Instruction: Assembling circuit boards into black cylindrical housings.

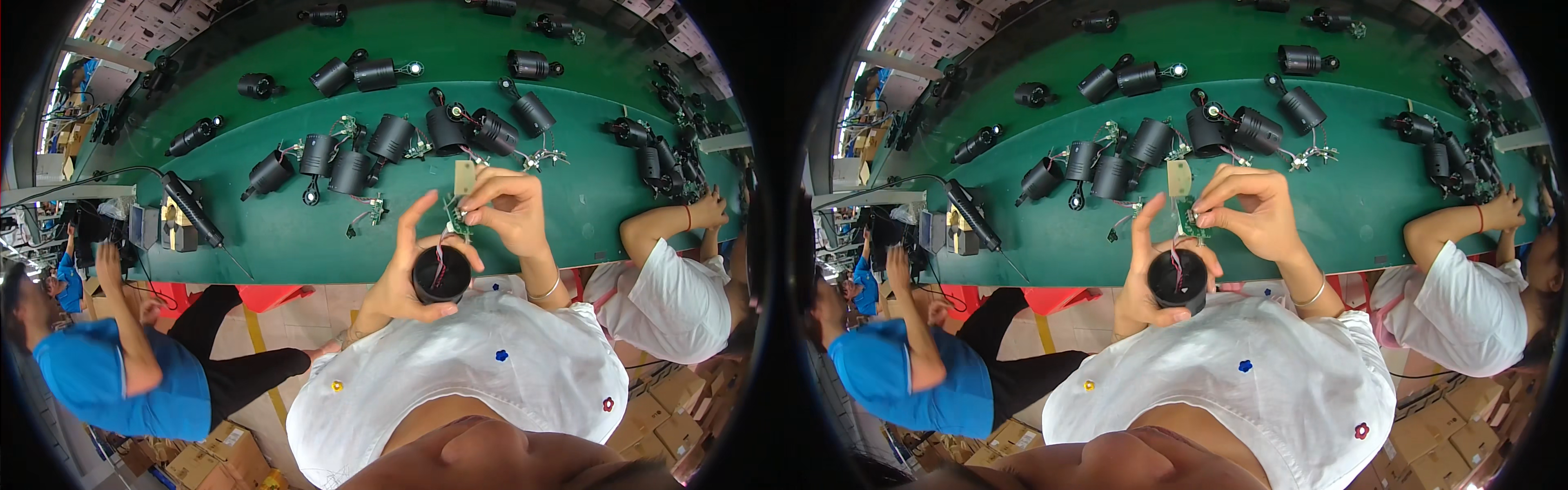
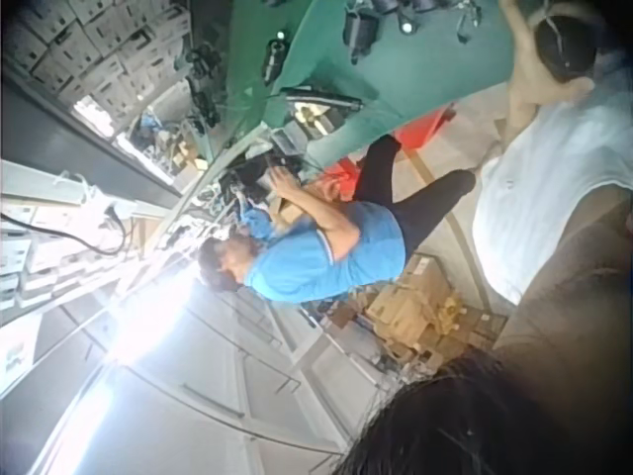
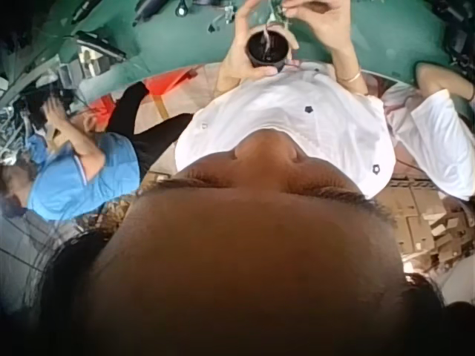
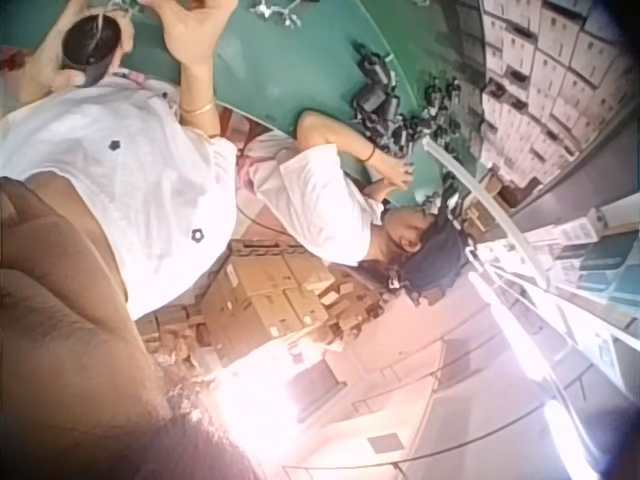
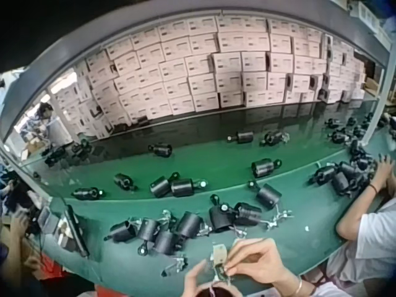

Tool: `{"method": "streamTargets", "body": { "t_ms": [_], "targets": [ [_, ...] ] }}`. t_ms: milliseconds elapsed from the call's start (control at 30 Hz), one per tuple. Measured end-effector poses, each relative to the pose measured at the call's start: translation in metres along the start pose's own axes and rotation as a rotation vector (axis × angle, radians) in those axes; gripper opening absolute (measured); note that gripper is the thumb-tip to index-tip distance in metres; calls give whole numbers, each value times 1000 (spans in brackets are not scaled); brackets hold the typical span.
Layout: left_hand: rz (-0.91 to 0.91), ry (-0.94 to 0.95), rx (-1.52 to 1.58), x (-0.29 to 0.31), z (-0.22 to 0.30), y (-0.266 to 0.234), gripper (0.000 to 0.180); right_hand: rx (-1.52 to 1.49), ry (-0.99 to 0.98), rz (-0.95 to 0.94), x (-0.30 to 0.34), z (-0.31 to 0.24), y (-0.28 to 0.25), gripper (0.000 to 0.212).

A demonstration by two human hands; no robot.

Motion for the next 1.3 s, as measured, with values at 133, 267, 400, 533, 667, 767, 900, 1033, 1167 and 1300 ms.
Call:
{"method": "streamTargets", "body": {
  "t_ms": [133,267,400,533,667,767,900,1033,1167,1300],
  "targets": [
    [134,-17,-421,-1,4,-7,110,211,-200,36,0,-15,-1,17],
    [133,-115,-652,1,7,-20,105,308,-298,57,1,-23,1,18],
    [141,-194,-542,2,5,-23,97,347,-319,87,1,-24,0,17],
    [291,-145,58,3,5,-17,88,384,-283,149,2,-24,-4,16],
    [273,-211,18,4,7,-13,86,465,-308,201,2,-24,-11,16],
    [38,-154,-293,-3,2,-32,87,464,-292,180,1,-25,-5,17],
    [-117,-102,-582,-9,-3,-33,86,497,-288,153,1,-25,2,18],
    [158,-125,-529,-13,-9,-17,86,582,-323,118,2,-26,7,19],
    [373,-87,-714,-14,-12,-14,80,670,-331,43,2,-28,12,16],
    [419,20,-857,-20,-10,-15,72,635,-293,19,4,-25,14,16]
  ]
}}
Point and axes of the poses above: each hand's wrist, its own x-axis away from the middle knuckle, its own y-axis out of the palm, z = x × y, the point moved 3 cm from there along -x, towards the middle knuckle, and after that the axes turned 8 degrees about -z, right-handed, at the moved point
